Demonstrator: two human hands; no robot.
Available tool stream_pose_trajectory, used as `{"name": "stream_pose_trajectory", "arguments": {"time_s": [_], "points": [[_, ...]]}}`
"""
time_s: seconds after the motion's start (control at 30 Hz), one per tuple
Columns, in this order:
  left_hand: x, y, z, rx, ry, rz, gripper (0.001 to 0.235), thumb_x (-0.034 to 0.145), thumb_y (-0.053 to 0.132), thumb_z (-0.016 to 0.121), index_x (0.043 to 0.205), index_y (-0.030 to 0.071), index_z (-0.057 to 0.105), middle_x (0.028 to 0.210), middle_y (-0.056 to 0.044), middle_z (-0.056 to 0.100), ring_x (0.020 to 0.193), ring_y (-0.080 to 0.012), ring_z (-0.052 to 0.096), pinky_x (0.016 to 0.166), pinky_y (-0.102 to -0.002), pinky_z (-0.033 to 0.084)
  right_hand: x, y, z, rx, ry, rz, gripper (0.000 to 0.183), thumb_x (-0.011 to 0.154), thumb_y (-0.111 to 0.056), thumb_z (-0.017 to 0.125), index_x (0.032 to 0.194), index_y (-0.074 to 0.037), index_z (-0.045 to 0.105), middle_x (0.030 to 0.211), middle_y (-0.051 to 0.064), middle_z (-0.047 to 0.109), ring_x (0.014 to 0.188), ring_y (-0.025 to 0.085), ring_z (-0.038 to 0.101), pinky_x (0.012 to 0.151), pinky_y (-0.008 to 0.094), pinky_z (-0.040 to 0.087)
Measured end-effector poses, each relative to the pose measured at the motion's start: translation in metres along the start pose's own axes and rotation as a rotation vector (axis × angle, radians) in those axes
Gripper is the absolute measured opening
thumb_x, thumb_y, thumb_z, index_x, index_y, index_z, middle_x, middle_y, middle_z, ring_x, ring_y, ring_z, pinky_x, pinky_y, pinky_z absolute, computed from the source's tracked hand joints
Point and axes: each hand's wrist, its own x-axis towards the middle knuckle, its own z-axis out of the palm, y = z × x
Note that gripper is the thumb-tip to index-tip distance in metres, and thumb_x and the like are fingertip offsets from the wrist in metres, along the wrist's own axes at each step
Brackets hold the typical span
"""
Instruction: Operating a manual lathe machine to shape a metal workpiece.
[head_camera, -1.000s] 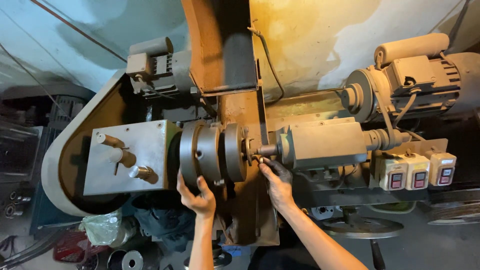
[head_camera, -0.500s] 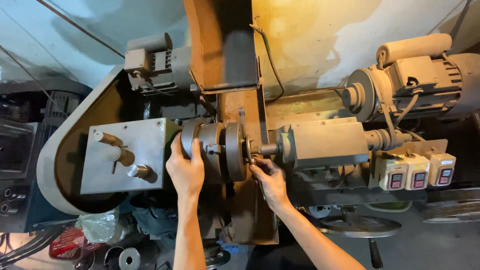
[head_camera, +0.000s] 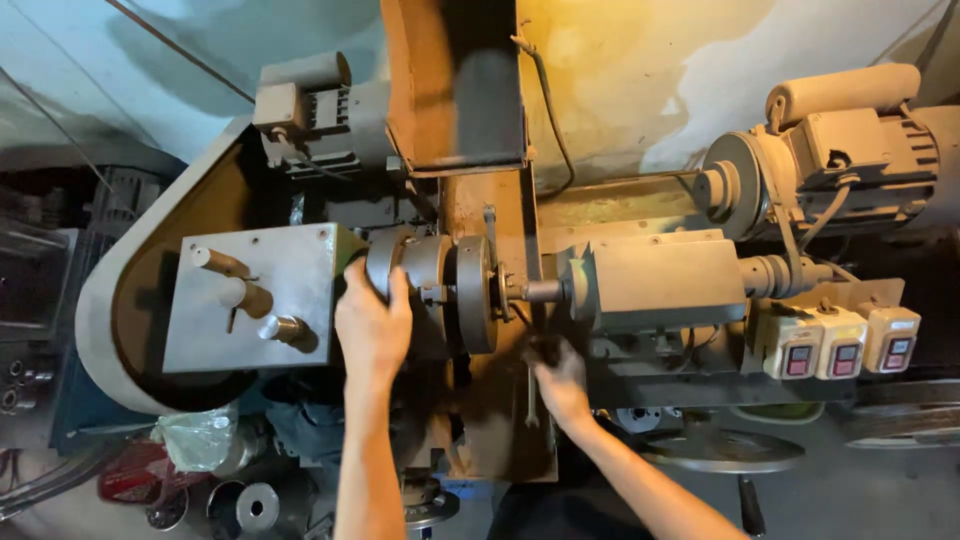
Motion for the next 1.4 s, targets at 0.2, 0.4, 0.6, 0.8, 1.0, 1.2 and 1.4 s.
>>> {"name": "stream_pose_trajectory", "arguments": {"time_s": [0.2, 0.4, 0.6, 0.8, 1.0, 1.2, 1.4], "points": [[0.089, -0.022, 0.043, 0.33, -0.312, -0.169, 0.065, 0.086, 0.065, 0.065, 0.108, 0.005, 0.072, 0.096, -0.026, 0.071, 0.096, -0.0501, 0.071, 0.082, -0.058, 0.057, 0.042, 0.025, 0.001, -1.295, -0.443, -0.191, 0.019, 0.088, -0.027, 0.072, 0.077, -0.014, 0.082, 0.074, 0.01, 0.077, 0.07, 0.027, 0.077, 0.054, 0.035, 0.062], [0.057, -0.013, 0.032, 0.238, -0.059, -0.028, 0.047, 0.095, 0.047, 0.068, 0.101, 0.001, 0.073, 0.084, -0.03, 0.07, 0.086, -0.054, 0.071, 0.077, -0.061, 0.056, -0.002, 0.04, 0.014, -1.405, -0.653, -0.489, 0.007, 0.085, -0.019, 0.078, 0.083, -0.012, 0.08, 0.082, 0.01, 0.079, 0.086, 0.029, 0.078, 0.07, 0.04, 0.064], [-0.039, -0.008, 0.008, -0.208, 0.368, 0.259, 0.034, 0.103, 0.019, 0.066, 0.132, 0.001, 0.062, 0.109, -0.019, 0.076, 0.09, -0.0372, 0.075, 0.073, -0.042, 0.055, -0.006, 0.14, 0.023, -1.076, -0.741, -1.085, 0.021, 0.08, -0.014, 0.07, 0.099, -0.006, 0.073, 0.131, 0.032, 0.058, 0.118, 0.051, 0.059, 0.085, 0.054, 0.056], [-0.147, -0.112, 0.099, -0.324, 0.349, 0.118, 0.054, 0.098, -0.003, 0.051, 0.149, -0.007, 0.035, 0.137, -0.037, 0.054, 0.124, -0.0519, 0.059, 0.104, -0.051, 0.05, -0.008, 0.104, 0.008, -1.07, -0.848, -1.238, 0.023, 0.087, -0.005, 0.067, 0.11, -0.009, 0.068, 0.112, 0.018, 0.056, 0.097, 0.044, 0.058, 0.056, 0.053, 0.049], [-0.14, -0.037, 0.035, -0.261, 0.608, 0.223, 0.036, 0.107, 0.013, 0.055, 0.136, -0.007, 0.048, 0.14, -0.029, 0.055, 0.13, -0.0447, 0.057, 0.11, -0.049, 0.046, -0.038, 0.042, -0.033, -0.483, -0.788, -1.238, 0.043, 0.077, 0.01, 0.047, 0.118, 0.0, 0.055, 0.12, 0.019, 0.058, 0.102, 0.036, 0.062, 0.07, 0.043, 0.054], [0.009, 0.028, -0.017, -0.213, 0.08, 0.233, 0.039, 0.102, 0.023, 0.063, 0.131, -0.003, 0.06, 0.138, -0.021, 0.055, 0.125, -0.0372, 0.058, 0.107, -0.047, 0.046, -0.068, 0.041, -0.046, -0.022, -0.626, -0.737, 0.013, 0.099, 0.002, 0.062, 0.107, -0.006, 0.056, 0.094, 0.006, 0.06, 0.083, 0.02, 0.06, 0.08, 0.029, 0.051], [0.08, 0.034, 0.005, 0.238, -0.439, -0.253, 0.063, 0.099, 0.052, 0.054, 0.122, -0.006, 0.064, 0.122, -0.033, 0.064, 0.112, -0.0537, 0.061, 0.098, -0.057, 0.048, -0.054, 0.052, -0.049, -0.178, -0.561, -0.891, 0.017, 0.091, 0.001, 0.072, 0.104, -0.009, 0.07, 0.099, 0.009, 0.066, 0.086, 0.025, 0.071, 0.079, 0.033, 0.055]]}}
